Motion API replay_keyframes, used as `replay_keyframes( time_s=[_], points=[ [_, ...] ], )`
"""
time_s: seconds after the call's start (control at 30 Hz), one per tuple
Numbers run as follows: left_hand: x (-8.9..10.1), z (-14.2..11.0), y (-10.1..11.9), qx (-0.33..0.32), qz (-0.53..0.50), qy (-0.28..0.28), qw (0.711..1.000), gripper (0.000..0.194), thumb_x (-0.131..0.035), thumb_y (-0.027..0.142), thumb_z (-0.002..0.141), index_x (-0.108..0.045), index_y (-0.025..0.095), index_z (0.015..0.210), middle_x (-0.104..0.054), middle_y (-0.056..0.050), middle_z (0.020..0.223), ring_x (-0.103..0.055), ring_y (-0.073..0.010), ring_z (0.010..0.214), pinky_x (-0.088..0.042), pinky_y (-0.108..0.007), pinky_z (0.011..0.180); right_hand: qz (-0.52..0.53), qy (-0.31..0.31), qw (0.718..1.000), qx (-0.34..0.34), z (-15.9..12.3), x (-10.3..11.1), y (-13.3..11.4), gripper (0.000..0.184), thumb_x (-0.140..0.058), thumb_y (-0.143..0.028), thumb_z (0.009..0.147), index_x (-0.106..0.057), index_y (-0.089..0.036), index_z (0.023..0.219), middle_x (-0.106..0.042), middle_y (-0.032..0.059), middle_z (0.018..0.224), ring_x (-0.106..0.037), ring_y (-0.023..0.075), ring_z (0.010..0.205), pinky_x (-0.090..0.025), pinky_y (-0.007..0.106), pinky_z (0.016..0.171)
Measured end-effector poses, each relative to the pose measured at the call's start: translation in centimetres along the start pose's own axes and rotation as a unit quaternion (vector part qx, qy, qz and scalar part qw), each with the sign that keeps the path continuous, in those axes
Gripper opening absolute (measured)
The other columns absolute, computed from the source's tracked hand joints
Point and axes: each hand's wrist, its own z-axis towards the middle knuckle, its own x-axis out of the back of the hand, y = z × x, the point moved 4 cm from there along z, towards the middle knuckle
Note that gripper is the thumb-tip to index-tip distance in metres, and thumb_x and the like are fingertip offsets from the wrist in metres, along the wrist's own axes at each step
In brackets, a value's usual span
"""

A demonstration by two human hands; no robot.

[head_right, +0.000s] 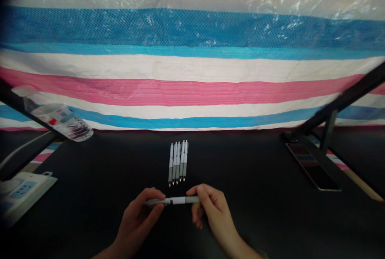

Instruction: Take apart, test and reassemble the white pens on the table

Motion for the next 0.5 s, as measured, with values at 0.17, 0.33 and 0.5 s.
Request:
replay_keyframes(
  time_s=[0.17, 0.33, 0.5],
  points=[
    [0.4, -0.4, -0.2, 0.028, -0.022, 0.030, 0.999, 0.023, -0.072, 0.043, 0.083, -0.072, 0.021, 0.076, -0.061, 0.000, 0.059, -0.051, -0.0136, 0.048, -0.041, -0.024, 0.048, -0.064, -0.033, 0.997, 0.000, -0.2, -0.6, -0.2, 0.054, -0.065, -0.065, 0.085, -0.074, -0.012, 0.092, -0.059, -0.0008, 0.049, -0.047, 0.0086, 0.037, -0.038, 0.020, 0.040],
    [0.0, -0.6, -0.9, 0.063, -0.038, 0.008, 0.997, 0.034, -0.070, 0.051, 0.084, -0.068, 0.020, 0.070, -0.053, 0.003, 0.052, -0.044, -0.0109, 0.044, -0.034, -0.021, 0.044, -0.166, 0.008, 0.984, 0.067, -0.5, -0.4, -0.8, 0.037, -0.067, -0.052, 0.088, -0.079, -0.017, 0.090, -0.063, 0.0012, 0.053, -0.053, 0.0115, 0.044, -0.040, 0.021, 0.043],
    [-0.7, -0.3, -1.6, 0.148, -0.119, -0.014, 0.982, 0.041, -0.065, 0.058, 0.086, -0.060, 0.020, 0.071, -0.044, 0.007, 0.047, -0.036, -0.0079, 0.039, -0.029, -0.019, 0.040, -0.267, 0.028, 0.940, 0.209, -1.3, -0.6, -2.4, 0.017, -0.067, -0.033, 0.089, -0.081, -0.023, 0.090, -0.074, 0.0047, 0.072, -0.066, 0.0181, 0.064, -0.050, 0.027, 0.060]
  ],
)
